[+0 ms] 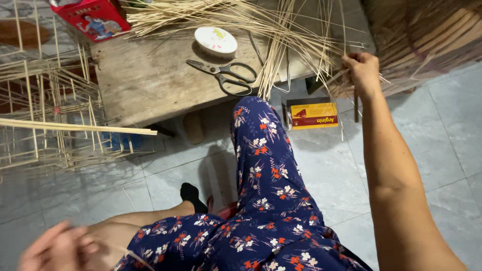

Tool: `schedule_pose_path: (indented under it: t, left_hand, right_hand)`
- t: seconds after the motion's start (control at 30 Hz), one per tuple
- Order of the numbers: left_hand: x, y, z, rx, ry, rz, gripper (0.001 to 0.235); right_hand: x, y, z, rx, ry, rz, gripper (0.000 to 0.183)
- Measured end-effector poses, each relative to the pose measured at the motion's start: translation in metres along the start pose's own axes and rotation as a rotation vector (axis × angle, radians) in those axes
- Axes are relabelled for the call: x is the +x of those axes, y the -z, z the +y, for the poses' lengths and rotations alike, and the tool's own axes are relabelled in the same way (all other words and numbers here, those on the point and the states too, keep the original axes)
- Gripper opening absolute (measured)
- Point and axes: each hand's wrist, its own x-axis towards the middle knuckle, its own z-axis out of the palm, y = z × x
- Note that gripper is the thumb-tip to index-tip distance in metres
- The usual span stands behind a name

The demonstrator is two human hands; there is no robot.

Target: The person sits on the floor and repeatedly picks up thin bamboo sticks. Using a small knife, they sharpen the ends of the sticks and place them into a wire frame structure nearby.

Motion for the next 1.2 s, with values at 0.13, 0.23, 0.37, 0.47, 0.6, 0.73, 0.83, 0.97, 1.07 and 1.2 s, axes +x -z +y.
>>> schedule_pose_path:
  t: [0.13, 0.23, 0.37, 0.47, 0.6, 0.73, 0.83, 0.97, 1.07, 1.2]
  left_hand:
    - [0.005, -0.011, -0.009, 0.011, -0.049, 0.051, 0.016]
    - [0.002, -0.014, -0.022, 0.023, -0.07, 0.065, 0.016]
    - [0.0, -0.011, -0.033, 0.026, -0.088, 0.079, 0.015]
    - [-0.002, -0.015, -0.036, 0.03, -0.094, 0.094, 0.015]
    - [-0.009, -0.023, -0.035, 0.029, -0.1, 0.119, 0.014]
    - [-0.013, -0.033, -0.036, 0.016, -0.11, 0.137, 0.013]
    - [-0.003, -0.037, -0.043, 0.004, -0.108, 0.151, 0.013]
    - [-0.001, -0.029, -0.05, -0.012, -0.113, 0.182, 0.012]
    - [-0.028, -0.038, -0.051, 0.705, -0.439, 0.306, 0.012]
    - [-0.07, -0.045, -0.028, -0.974, -0.02, 0.115, 0.017]
  right_hand:
    - [-0.012, -0.006, -0.013, 0.275, -0.125, -0.099, 0.011]
    - [-0.02, -0.007, -0.015, 0.305, -0.159, -0.104, 0.011]
    - [-0.016, 0.001, -0.013, 0.262, -0.137, -0.085, 0.009]
    - [-0.001, 0.009, -0.011, 0.176, -0.089, -0.076, 0.01]
    - [0.025, 0.013, -0.015, 0.051, -0.047, -0.055, 0.008]
    - [0.026, -0.003, -0.04, -0.211, 0.153, 0.086, 0.01]
    - [-0.012, -0.031, -0.073, -0.215, 0.176, 0.123, 0.017]
    - [-0.146, -0.081, -0.106, 0.242, 0.185, -0.319, 0.026]
    - [-0.243, -0.102, -0.133, 0.221, 0.13, -0.552, 0.026]
    - [-0.31, -0.142, -0.174, 0.412, 0.041, -0.968, 0.032]
